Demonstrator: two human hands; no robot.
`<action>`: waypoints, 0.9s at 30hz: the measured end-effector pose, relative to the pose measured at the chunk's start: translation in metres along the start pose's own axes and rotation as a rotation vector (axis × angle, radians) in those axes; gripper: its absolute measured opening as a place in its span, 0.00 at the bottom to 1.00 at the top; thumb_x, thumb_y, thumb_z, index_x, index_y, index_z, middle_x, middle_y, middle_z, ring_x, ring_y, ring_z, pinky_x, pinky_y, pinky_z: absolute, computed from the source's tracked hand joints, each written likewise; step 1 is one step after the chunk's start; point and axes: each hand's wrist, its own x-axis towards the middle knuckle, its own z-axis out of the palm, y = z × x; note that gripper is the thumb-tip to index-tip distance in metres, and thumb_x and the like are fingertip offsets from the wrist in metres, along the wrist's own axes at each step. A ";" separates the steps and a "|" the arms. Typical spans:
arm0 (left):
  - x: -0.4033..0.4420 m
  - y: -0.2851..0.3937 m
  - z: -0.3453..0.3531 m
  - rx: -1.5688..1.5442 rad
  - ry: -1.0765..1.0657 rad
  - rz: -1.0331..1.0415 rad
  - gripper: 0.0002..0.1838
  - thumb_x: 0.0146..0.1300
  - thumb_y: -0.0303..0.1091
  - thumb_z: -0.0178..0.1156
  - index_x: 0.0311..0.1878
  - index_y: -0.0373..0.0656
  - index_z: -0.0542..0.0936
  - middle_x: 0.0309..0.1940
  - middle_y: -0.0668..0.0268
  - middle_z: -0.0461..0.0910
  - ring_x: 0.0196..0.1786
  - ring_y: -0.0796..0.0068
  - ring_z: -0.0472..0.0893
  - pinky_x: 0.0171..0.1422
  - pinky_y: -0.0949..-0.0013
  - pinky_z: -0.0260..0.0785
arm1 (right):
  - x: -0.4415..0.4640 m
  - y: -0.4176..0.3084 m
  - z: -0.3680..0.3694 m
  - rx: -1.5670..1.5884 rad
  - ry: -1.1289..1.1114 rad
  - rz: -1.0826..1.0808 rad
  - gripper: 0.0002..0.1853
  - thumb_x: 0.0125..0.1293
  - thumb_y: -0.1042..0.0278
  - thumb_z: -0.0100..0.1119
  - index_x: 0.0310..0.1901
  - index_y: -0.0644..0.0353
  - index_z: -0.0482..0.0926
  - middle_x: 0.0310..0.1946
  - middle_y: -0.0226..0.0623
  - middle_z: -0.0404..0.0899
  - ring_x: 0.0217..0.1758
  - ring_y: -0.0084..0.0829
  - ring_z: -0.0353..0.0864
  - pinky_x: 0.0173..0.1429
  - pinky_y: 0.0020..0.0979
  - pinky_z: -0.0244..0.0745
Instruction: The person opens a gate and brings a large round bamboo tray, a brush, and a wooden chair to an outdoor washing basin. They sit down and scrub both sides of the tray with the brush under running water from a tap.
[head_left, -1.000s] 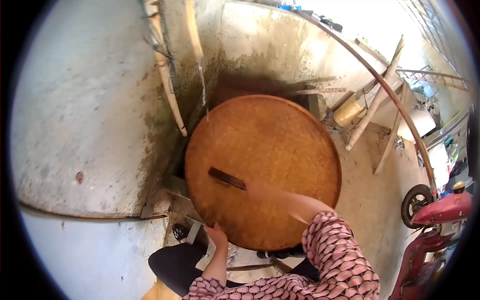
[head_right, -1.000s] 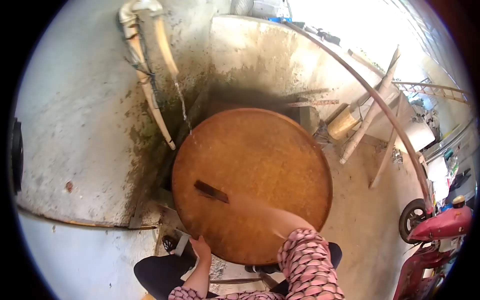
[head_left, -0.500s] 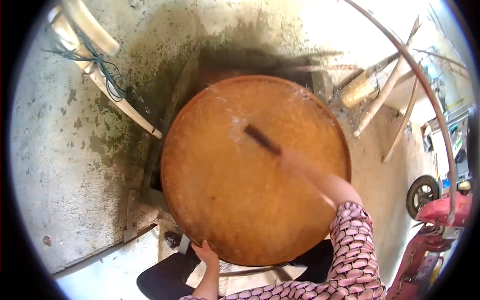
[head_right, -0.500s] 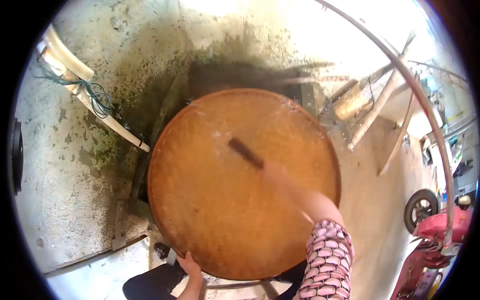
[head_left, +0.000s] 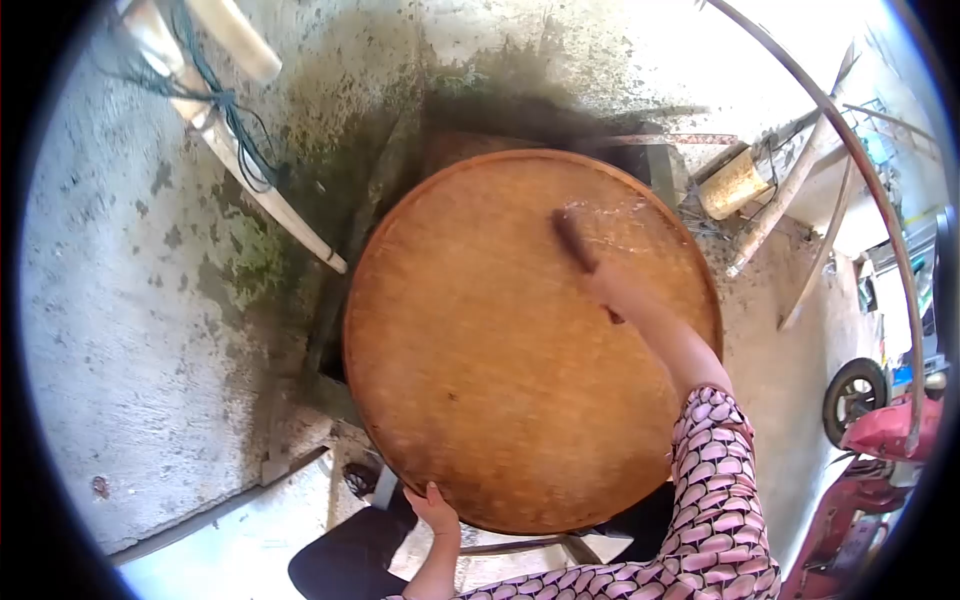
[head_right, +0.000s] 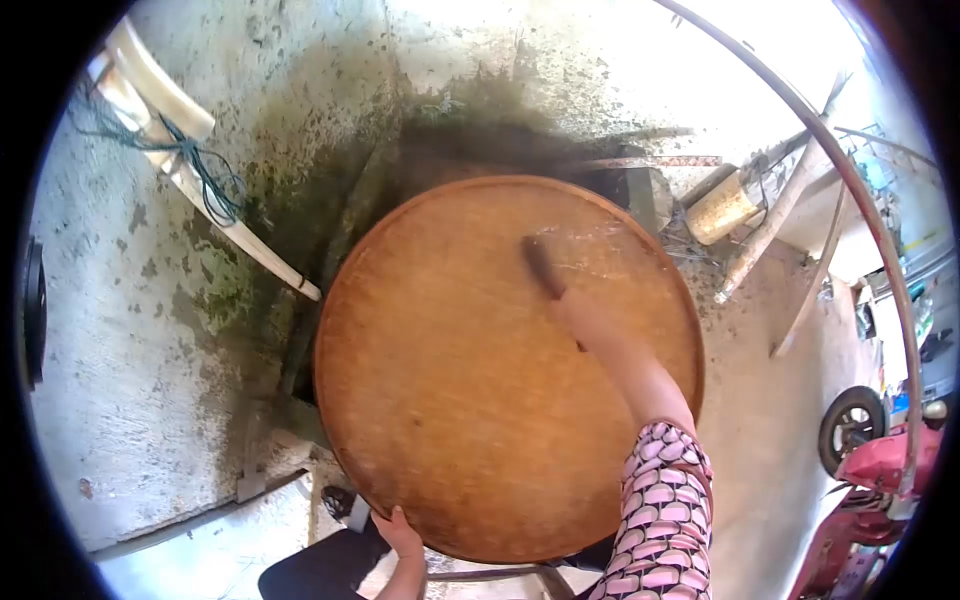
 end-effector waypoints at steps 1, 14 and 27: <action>-0.003 0.006 -0.001 -0.017 -0.025 -0.062 0.24 0.54 0.23 0.47 0.56 0.29 0.58 0.50 0.52 0.66 0.49 0.62 0.67 0.57 0.68 0.56 | -0.022 -0.011 0.005 -0.091 -0.046 -0.085 0.17 0.55 0.58 0.48 0.39 0.63 0.75 0.22 0.49 0.77 0.21 0.39 0.78 0.24 0.39 0.72; -0.004 -0.005 -0.003 -0.056 0.010 -0.076 0.23 0.54 0.26 0.50 0.54 0.29 0.60 0.48 0.50 0.68 0.48 0.59 0.68 0.56 0.67 0.58 | 0.052 0.061 0.038 -0.027 0.095 -0.204 0.19 0.55 0.54 0.50 0.37 0.64 0.75 0.18 0.40 0.74 0.18 0.33 0.75 0.24 0.35 0.69; -0.001 -0.015 0.002 0.031 0.035 0.033 0.22 0.56 0.23 0.46 0.54 0.29 0.58 0.49 0.51 0.66 0.48 0.63 0.67 0.55 0.68 0.58 | 0.071 0.011 -0.015 0.258 0.172 0.139 0.19 0.53 0.62 0.51 0.44 0.64 0.72 0.23 0.48 0.77 0.21 0.43 0.78 0.23 0.38 0.72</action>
